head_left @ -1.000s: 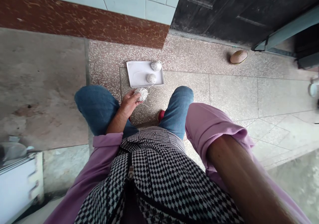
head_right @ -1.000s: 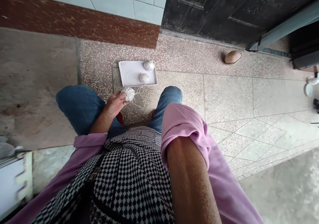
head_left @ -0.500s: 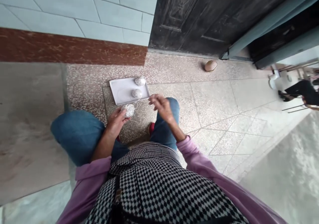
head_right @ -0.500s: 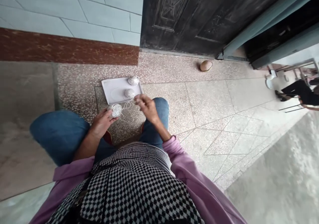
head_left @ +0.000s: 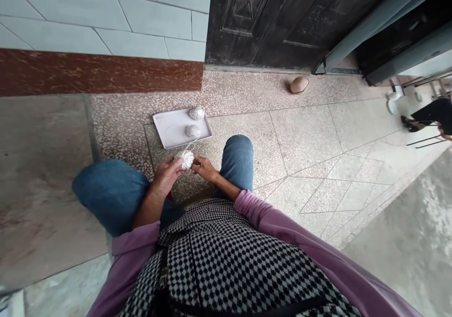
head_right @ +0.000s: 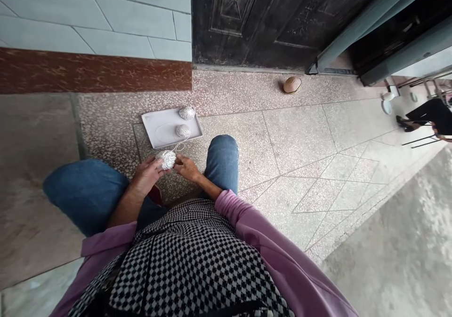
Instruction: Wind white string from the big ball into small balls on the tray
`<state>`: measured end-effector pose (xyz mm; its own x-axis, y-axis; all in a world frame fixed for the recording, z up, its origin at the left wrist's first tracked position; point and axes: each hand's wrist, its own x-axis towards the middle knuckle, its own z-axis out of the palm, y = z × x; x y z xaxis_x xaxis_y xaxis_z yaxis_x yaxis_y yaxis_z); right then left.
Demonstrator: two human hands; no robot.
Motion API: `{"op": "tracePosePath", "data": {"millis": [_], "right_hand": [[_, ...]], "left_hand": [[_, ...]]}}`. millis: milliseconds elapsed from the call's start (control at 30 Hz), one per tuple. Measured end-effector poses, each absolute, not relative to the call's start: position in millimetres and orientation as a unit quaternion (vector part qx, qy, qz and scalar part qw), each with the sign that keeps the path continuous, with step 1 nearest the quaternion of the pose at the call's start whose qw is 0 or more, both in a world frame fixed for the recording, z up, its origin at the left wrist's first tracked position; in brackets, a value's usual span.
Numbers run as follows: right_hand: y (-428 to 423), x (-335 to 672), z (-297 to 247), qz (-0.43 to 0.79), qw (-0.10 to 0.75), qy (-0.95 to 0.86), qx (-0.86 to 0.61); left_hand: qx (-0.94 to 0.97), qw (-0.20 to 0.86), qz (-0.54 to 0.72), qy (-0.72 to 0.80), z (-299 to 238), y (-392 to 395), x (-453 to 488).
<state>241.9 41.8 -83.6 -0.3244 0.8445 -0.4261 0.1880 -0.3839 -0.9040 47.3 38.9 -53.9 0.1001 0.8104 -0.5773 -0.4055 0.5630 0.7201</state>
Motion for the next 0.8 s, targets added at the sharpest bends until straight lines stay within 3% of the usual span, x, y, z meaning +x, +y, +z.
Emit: {"op": "tracePosePath", "data": {"millis": [333, 467, 600, 800], "right_hand": [[24, 250, -20, 0.602, 0.155, -0.586, -0.52], [42, 258, 3, 0.566, 0.166, -0.638, -0.496], [85, 269, 10, 0.53, 0.194, -0.652, -0.506], [94, 267, -16, 0.621, 0.264, -0.52, -0.524]], "left_hand": [[0.205, 0.673, 0.479, 0.525, -51, 38, 51], [0.272, 0.627, 0.457, 0.569, -51, 41, 51], [0.297, 0.661, 0.4, 0.562, -49, 38, 52], [0.211, 0.727, 0.444, 0.48, -45, 32, 56]]}}
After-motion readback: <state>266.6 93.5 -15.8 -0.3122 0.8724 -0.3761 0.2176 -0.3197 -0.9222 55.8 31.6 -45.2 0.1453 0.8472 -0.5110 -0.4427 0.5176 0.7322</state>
